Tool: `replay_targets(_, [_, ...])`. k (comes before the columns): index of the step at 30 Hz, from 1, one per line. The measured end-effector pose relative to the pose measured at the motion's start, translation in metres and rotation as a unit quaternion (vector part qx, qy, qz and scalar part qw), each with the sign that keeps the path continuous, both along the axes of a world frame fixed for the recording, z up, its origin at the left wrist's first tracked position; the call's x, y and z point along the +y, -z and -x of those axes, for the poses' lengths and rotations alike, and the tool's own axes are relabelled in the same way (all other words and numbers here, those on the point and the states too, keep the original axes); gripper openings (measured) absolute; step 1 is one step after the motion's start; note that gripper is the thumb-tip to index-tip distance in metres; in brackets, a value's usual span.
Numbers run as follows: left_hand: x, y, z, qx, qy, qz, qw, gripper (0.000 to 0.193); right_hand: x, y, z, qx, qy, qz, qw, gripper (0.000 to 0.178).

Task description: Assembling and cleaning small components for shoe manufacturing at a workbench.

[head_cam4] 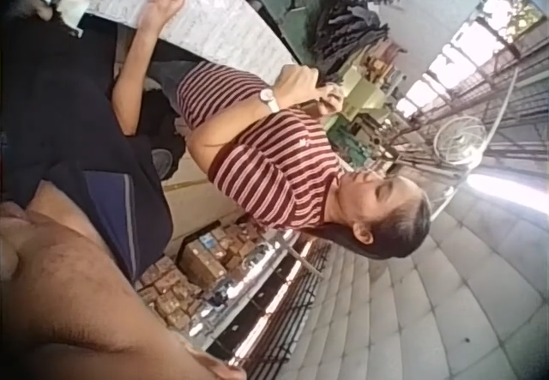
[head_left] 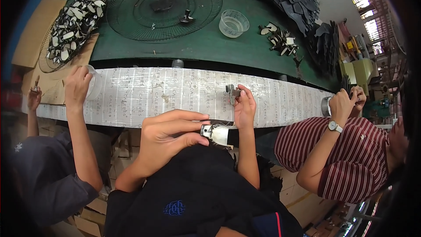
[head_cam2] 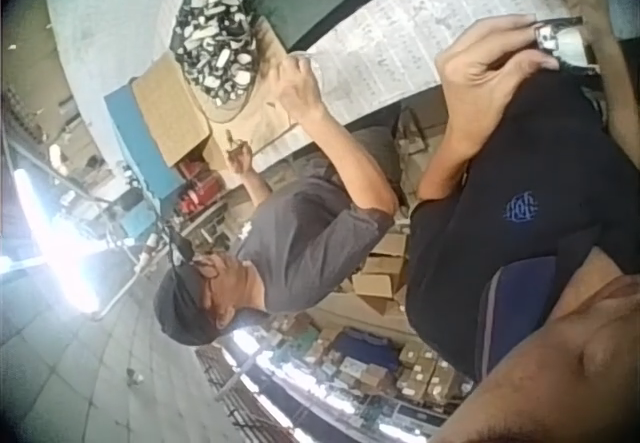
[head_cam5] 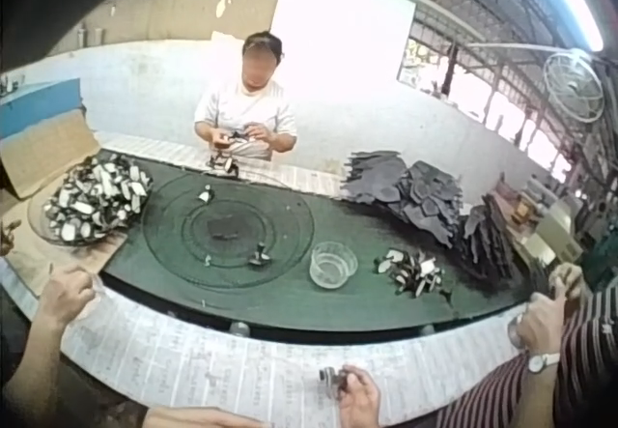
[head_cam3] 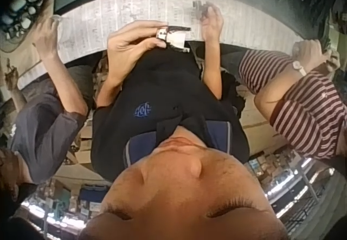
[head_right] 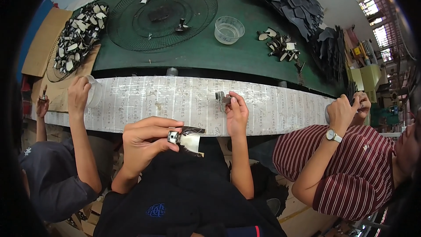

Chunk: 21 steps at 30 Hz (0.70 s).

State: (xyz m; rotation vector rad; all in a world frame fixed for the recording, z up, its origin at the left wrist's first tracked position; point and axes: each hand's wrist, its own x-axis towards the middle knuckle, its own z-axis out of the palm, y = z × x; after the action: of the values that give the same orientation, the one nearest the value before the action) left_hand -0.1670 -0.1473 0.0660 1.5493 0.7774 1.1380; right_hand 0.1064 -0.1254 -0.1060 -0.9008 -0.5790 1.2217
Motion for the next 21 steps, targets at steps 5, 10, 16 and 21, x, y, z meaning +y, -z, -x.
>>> replay_targets(5, [0.043, -0.001, -0.004, 0.119, -0.053, -0.080, 0.988, 0.020, 0.001, 0.000, -0.007, 0.007, 0.018, 0.032, 0.999, 0.025])
replay_targets(10, [0.138, -0.021, 0.008, 0.149, -0.303, -0.222, 0.915, 0.054, 0.002, -0.003, -0.003, 0.033, 0.001, 0.023, 0.999, 0.024])
replay_targets(16, [0.181, -0.045, -0.039, 0.078, -0.350, -0.293, 0.886, 0.043, -0.001, -0.003, -0.011, 0.055, 0.033, 0.019, 0.998, 0.025])
replay_targets(21, [0.206, -0.024, -0.147, 0.126, -0.141, -0.275, 0.942, 0.014, -0.001, 0.001, -0.016, 0.008, 0.019, 0.014, 1.000, 0.022])
